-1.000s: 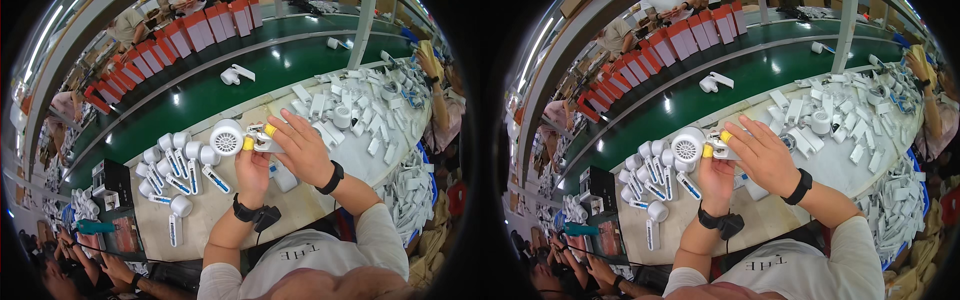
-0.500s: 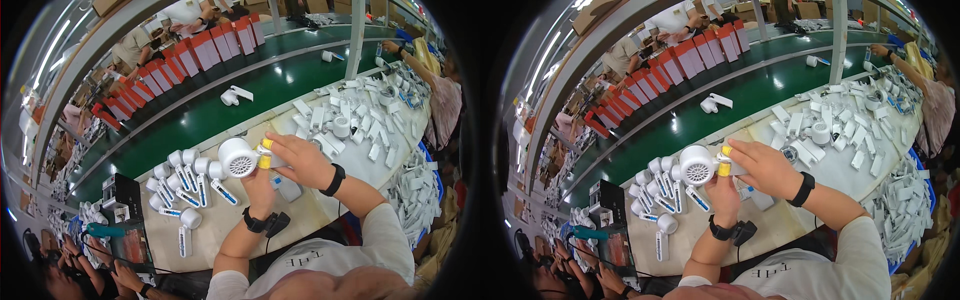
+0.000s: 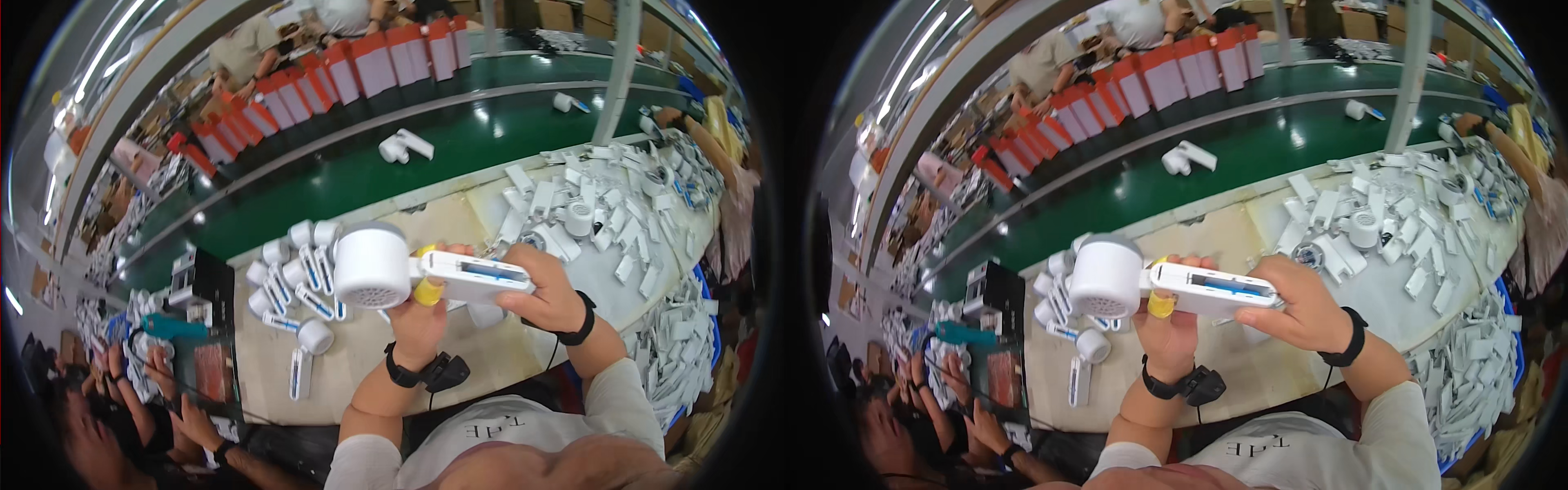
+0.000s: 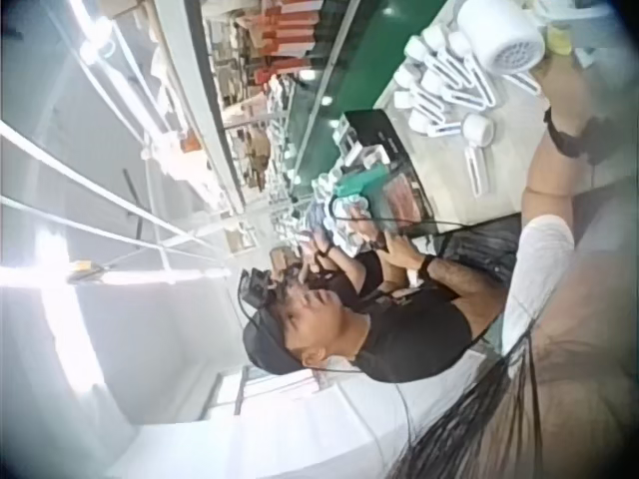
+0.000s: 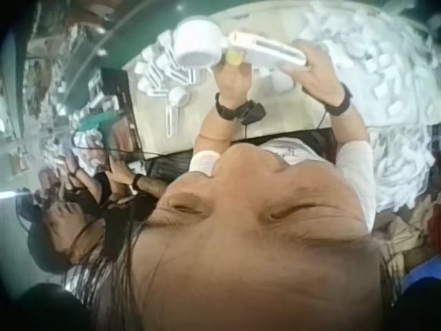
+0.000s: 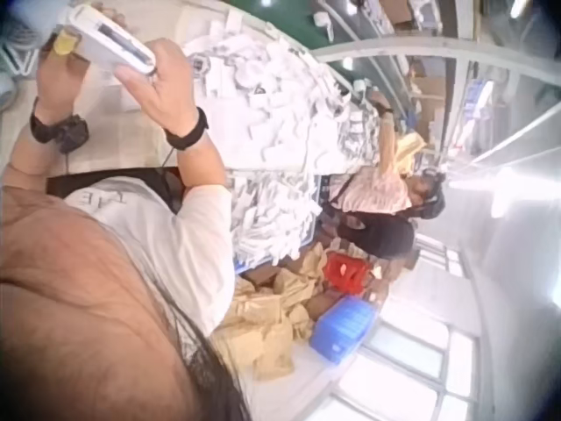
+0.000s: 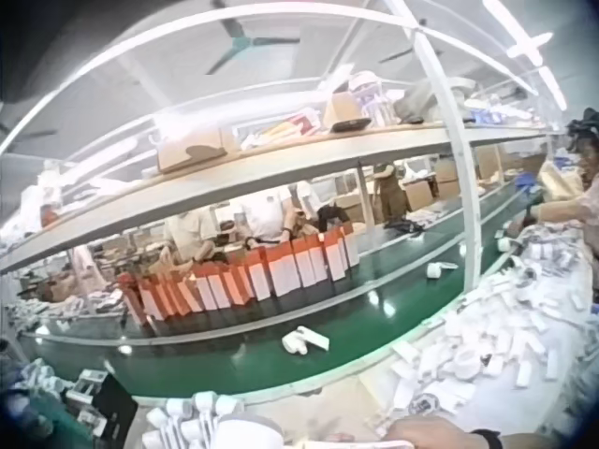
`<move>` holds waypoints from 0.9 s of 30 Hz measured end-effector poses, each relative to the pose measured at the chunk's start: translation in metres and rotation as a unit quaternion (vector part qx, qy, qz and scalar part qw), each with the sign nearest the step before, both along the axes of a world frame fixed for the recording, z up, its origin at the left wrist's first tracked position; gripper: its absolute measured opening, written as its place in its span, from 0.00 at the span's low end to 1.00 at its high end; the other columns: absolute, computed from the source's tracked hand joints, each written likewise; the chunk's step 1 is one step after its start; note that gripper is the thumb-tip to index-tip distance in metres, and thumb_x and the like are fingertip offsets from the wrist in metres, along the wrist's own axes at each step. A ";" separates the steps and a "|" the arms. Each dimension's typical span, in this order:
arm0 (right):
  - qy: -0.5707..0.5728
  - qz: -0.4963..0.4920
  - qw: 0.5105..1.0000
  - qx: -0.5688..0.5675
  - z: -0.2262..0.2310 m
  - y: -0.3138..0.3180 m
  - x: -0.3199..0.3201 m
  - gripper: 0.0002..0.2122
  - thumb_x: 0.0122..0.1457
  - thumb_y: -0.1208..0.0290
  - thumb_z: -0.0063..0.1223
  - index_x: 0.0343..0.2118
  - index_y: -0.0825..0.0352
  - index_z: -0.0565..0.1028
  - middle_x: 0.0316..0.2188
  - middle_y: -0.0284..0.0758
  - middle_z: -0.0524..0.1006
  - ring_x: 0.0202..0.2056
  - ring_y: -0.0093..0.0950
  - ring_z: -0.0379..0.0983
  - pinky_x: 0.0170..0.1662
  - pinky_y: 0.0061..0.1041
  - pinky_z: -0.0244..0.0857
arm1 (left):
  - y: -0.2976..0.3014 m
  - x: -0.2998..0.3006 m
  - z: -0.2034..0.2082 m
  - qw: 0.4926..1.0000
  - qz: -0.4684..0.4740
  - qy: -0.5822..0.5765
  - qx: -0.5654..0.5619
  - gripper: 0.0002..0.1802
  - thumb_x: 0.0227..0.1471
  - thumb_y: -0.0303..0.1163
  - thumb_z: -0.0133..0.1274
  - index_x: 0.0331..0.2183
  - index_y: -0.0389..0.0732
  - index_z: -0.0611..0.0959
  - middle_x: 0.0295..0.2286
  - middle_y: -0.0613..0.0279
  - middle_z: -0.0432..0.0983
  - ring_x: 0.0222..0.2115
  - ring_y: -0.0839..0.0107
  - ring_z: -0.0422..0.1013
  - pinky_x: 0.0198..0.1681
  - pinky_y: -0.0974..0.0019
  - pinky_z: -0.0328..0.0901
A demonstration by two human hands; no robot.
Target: Manually assembling components and applying adhesive labels to small handheld electronic fans on a factory production line.
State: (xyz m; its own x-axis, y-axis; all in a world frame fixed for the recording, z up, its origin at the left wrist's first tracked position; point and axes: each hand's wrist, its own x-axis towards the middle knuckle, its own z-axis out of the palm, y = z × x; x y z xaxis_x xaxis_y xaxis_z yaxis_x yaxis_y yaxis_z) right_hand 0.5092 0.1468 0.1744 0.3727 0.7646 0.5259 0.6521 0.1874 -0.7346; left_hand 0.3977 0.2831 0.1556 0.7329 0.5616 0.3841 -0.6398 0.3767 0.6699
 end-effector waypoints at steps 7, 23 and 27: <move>-0.209 -0.088 0.973 0.028 -0.028 -0.003 0.006 0.22 0.44 0.49 0.55 0.20 0.68 0.70 0.15 0.37 0.64 0.17 0.35 0.61 0.21 0.28 0.54 | 0.010 0.000 -0.019 0.982 0.010 0.051 0.181 0.22 0.50 0.29 0.51 0.46 0.34 0.67 0.39 0.53 0.71 0.41 0.62 0.69 0.46 0.61 0.63; -0.065 -0.119 0.976 -0.169 -0.034 -0.039 0.049 0.08 0.48 0.75 0.53 0.33 0.69 0.73 0.28 0.35 0.73 0.30 0.27 0.69 0.31 0.21 0.59 | 0.137 -0.185 -0.026 0.416 0.498 0.575 0.499 0.19 0.48 0.29 0.47 0.42 0.34 0.65 0.32 0.38 0.69 0.34 0.42 0.67 0.35 0.52 0.61; -0.064 -0.133 0.977 -0.155 -0.051 -0.033 0.055 0.08 0.49 0.74 0.54 0.32 0.68 0.73 0.28 0.35 0.74 0.31 0.30 0.70 0.31 0.24 0.60 | 0.159 -0.232 -0.061 0.378 0.443 0.678 0.449 0.15 0.47 0.27 0.47 0.38 0.32 0.66 0.32 0.36 0.70 0.35 0.40 0.66 0.37 0.52 0.61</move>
